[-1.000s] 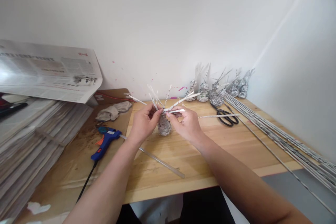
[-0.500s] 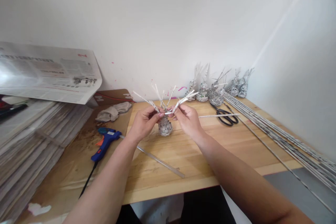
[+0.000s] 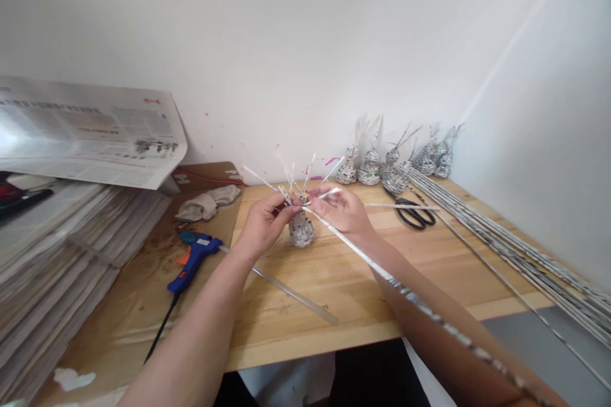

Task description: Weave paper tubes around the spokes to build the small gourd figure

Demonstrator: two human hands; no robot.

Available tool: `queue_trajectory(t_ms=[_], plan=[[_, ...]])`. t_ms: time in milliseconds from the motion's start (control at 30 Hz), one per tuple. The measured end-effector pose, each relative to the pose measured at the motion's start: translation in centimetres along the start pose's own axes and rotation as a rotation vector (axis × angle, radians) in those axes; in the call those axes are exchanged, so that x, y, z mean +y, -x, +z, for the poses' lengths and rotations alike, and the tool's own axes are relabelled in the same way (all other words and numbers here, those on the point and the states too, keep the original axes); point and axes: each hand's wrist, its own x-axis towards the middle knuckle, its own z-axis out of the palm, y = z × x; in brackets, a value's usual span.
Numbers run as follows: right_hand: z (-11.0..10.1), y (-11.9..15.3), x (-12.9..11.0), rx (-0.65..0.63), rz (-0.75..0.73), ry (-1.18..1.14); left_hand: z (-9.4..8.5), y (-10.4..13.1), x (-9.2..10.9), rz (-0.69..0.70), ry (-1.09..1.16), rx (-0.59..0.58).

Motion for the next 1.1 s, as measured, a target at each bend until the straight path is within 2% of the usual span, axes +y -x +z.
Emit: queue_trajectory(t_ms=[67, 200, 300, 433, 633, 867, 1100], plan=[[0.0, -0.1, 0.1, 0.003, -0.027, 0.061, 0.0, 0.0, 0.1, -0.007, -0.019, 0.019], [-0.3, -0.2, 0.6, -0.117, -0.092, 0.224, 0.0, 0.0, 0.4, -0.040, -0.033, 0.035], [-0.3, -0.2, 1.1, -0.052, -0.140, 0.374, 0.1, 0.0, 0.7, -0.045, -0.040, 0.054], [0.1, 0.0, 0.9, 0.063, -0.154, 0.432, 0.2, 0.1, 1.1, -0.060, -0.023, 0.064], [-0.1, 0.2, -0.3, -0.004, -0.186, 0.544, 0.2, 0.0, 1.4, -0.068, -0.038, 0.072], [0.7, 0.5, 0.6, 0.137, -0.195, 0.503, 0.3, 0.1, 1.3, -0.071, -0.025, 0.069], [0.8, 0.5, 0.1, 0.129, -0.160, 0.355, 0.2, -0.1, 1.8, -0.020, -0.029, 0.043]])
